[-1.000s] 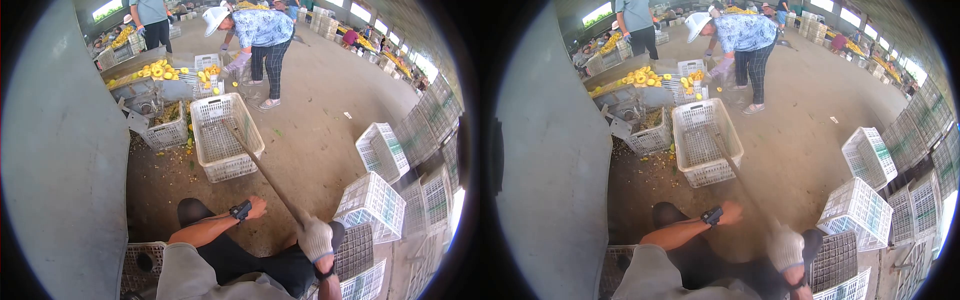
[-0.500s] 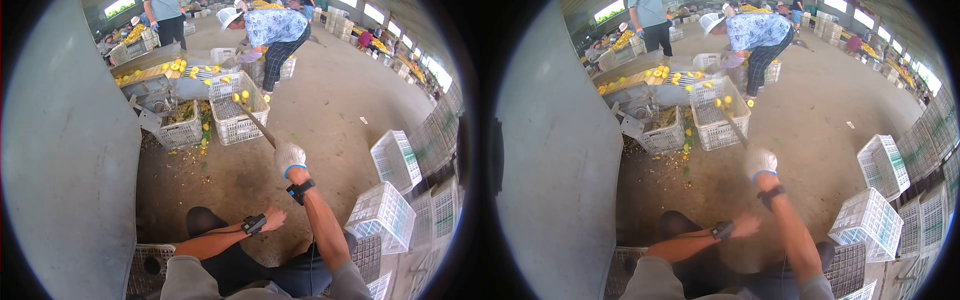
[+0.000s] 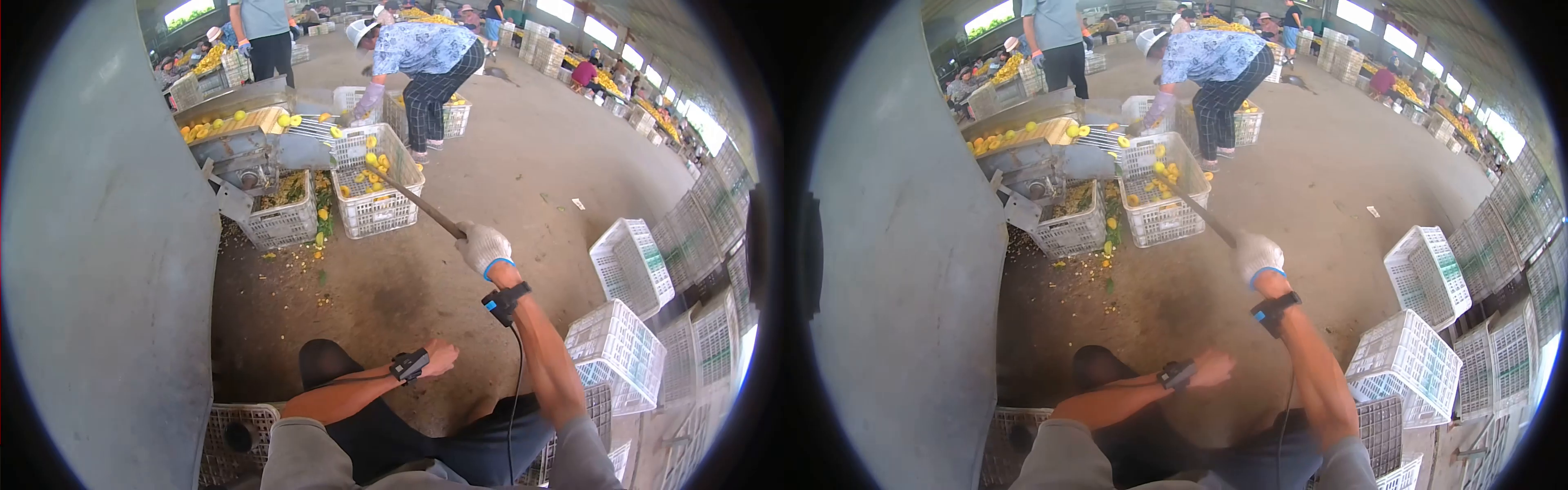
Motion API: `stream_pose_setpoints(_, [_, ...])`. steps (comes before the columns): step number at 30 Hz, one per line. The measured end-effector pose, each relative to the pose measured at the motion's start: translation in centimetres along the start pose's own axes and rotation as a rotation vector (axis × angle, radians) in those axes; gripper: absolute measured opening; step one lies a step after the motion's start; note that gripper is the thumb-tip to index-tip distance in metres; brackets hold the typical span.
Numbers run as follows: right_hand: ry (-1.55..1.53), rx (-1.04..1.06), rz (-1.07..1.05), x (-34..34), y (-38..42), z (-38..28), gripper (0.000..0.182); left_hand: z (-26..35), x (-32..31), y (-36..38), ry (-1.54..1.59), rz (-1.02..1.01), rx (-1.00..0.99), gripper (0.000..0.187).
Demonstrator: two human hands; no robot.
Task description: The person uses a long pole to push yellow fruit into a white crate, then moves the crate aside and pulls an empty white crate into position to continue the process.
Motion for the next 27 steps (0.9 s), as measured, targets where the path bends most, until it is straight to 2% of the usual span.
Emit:
stream_pose_setpoints(1, [0.01, -0.008, -0.038, 1.2, 1.0, 0.1, 0.041, 0.0, -0.1, -0.3, 0.015, -0.01, -0.01, 0.024])
stream_pose_setpoints(4, [0.008, 0.07, 0.05, 4.2, 5.5, 2.1, 0.042, -0.6, 0.0, -1.2, 0.008, 0.011, 0.011, 0.025])
stream_pose_setpoints(7, [0.07, -0.034, -0.026, 6.5, 12.0, 4.8, 0.036, -0.4, 0.9, -1.9, -0.062, -0.021, 0.028, 0.028])
stream_pose_setpoints(10, [-0.116, -0.032, 0.065, 9.8, 19.8, 8.2, 0.048, 0.4, 2.5, -1.9, -0.056, -0.059, 0.073, 0.029])
stream_pose_setpoints(13, [-0.457, -0.24, -0.035, 12.6, 28.4, 11.5, 0.049, 1.2, 3.6, -2.5, -0.052, -0.038, 0.047, 0.031])
stream_pose_setpoints(15, [-0.651, -0.313, -0.012, 13.2, 34.1, 14.6, 0.049, 1.5, 3.7, -2.6, -0.041, 0.014, 0.033, 0.033])
stream_pose_setpoints(17, [-0.821, -0.365, 0.019, 13.5, 39.8, 17.0, 0.046, 2.0, 3.5, -3.1, -0.057, -0.026, 0.027, 0.033])
stream_pose_setpoints(21, [-0.875, -0.549, 0.105, 13.0, 49.8, 19.5, 0.049, 3.0, 2.1, -4.0, -0.064, -0.124, 0.037, 0.031])
stream_pose_setpoints(24, [-0.756, -0.589, 0.139, 12.7, 54.9, 20.2, 0.05, 4.6, 1.1, -5.7, -0.053, -0.17, 0.016, 0.03])
stream_pose_setpoints(27, [-0.78, -0.648, 0.16, 12.5, 58.4, 20.6, 0.048, 5.6, 0.5, -7.2, -0.033, -0.19, -0.015, 0.03])
Point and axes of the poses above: each hand's wrist, its own y-axis away from the middle knuckle, its own x-axis out of the back of the hand, z = x × y, the point moved 8 cm from there along -y, towards the middle knuckle, and after that the axes turned 4 degrees about -z, right-handed, at the moved point
